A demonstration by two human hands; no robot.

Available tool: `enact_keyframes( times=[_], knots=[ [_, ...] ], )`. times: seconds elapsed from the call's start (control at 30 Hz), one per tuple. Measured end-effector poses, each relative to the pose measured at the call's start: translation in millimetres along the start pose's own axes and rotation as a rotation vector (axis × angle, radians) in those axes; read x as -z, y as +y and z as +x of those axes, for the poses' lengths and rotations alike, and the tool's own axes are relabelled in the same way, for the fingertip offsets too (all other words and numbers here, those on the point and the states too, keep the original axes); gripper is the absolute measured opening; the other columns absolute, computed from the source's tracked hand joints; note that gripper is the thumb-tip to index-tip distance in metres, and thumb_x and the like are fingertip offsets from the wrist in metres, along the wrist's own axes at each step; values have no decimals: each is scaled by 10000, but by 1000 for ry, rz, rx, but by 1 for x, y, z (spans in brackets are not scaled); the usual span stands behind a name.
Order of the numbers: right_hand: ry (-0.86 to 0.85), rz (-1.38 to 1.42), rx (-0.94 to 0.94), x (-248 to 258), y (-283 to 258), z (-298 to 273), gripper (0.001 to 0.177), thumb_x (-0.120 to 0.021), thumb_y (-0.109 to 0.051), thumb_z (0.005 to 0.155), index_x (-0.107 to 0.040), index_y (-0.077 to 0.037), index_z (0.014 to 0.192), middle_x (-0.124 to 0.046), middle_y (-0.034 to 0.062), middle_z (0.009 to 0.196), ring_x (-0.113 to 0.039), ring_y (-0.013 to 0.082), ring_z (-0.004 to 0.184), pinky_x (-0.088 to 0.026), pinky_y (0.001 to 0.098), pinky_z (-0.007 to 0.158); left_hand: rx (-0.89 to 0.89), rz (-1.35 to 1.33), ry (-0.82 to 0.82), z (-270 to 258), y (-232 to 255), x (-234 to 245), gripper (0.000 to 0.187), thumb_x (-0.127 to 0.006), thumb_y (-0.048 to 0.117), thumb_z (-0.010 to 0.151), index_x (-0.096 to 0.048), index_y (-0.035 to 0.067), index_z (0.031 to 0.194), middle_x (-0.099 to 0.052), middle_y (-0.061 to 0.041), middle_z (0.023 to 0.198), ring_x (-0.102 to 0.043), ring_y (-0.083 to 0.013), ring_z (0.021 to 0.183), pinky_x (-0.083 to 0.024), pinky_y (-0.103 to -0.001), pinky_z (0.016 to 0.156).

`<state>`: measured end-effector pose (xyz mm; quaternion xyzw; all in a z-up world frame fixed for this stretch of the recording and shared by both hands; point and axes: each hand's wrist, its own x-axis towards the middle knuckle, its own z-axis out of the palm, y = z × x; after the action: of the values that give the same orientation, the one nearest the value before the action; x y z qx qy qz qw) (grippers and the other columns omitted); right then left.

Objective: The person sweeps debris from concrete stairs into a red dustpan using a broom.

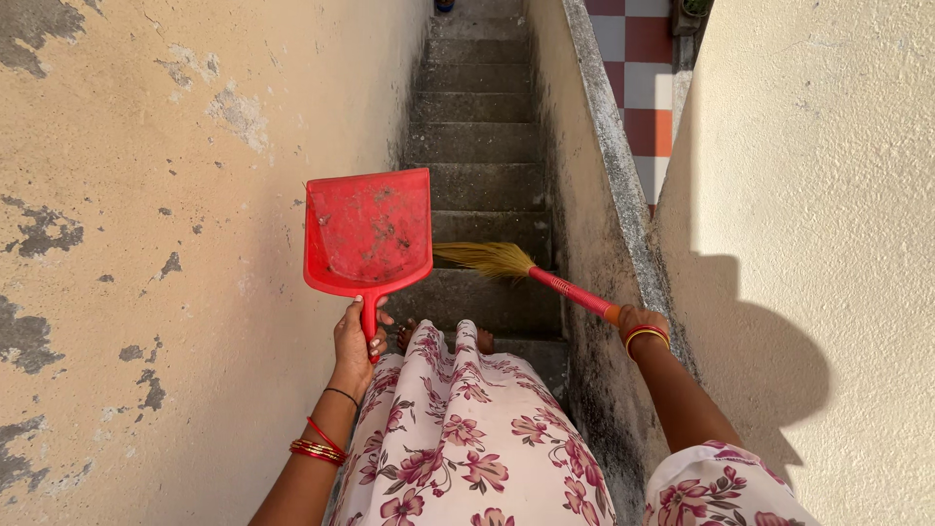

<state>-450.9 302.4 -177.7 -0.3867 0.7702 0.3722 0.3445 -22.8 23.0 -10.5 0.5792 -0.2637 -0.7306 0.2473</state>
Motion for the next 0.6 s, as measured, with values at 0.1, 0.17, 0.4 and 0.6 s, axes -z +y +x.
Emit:
enact_keyframes(
  times=[0.1, 0.17, 0.4, 0.6],
  knots=[
    [124, 104, -40, -2, -11, 0, 353, -531, -272, 1038, -584, -104, 1344, -774, 90, 1104, -783, 228, 966, -643, 369, 795, -3, 6, 5, 0, -1, -1, 475, -484, 420, 1036, -680, -3, 1126, -628, -75, 756, -377, -66, 430, -300, -230, 373],
    [226, 302, -95, -1, -12, -7, 306, -490, -294, 1069, -630, -117, 1275, -770, 111, 1097, -767, 275, 992, -625, 408, 832, -5, 2, 4, 1, -1, -3, 478, -485, 423, 1035, -682, -4, 1126, -625, -70, 756, -371, -63, 430, -294, -229, 371],
    [67, 651, -153, -30, -24, -38, 589, -597, -534, 964, -543, -132, 1392, -679, 197, 1161, -711, 345, 1054, -576, 470, 883, 1, -20, -3, 0, -2, -19, 485, -483, 428, 1030, -679, -4, 1129, -621, -63, 752, -365, -63, 428, -278, -231, 369],
    [-200, 1154, -205, -27, -77, -19, 581, -699, -482, 940, -581, -1, 1243, -712, 169, 790, -701, 300, 639, -535, 439, 548, 5, -27, 0, -5, -3, -24, 485, -481, 428, 1034, -675, -6, 1133, -627, -71, 741, -366, -66, 427, -290, -231, 377]
  ],
)
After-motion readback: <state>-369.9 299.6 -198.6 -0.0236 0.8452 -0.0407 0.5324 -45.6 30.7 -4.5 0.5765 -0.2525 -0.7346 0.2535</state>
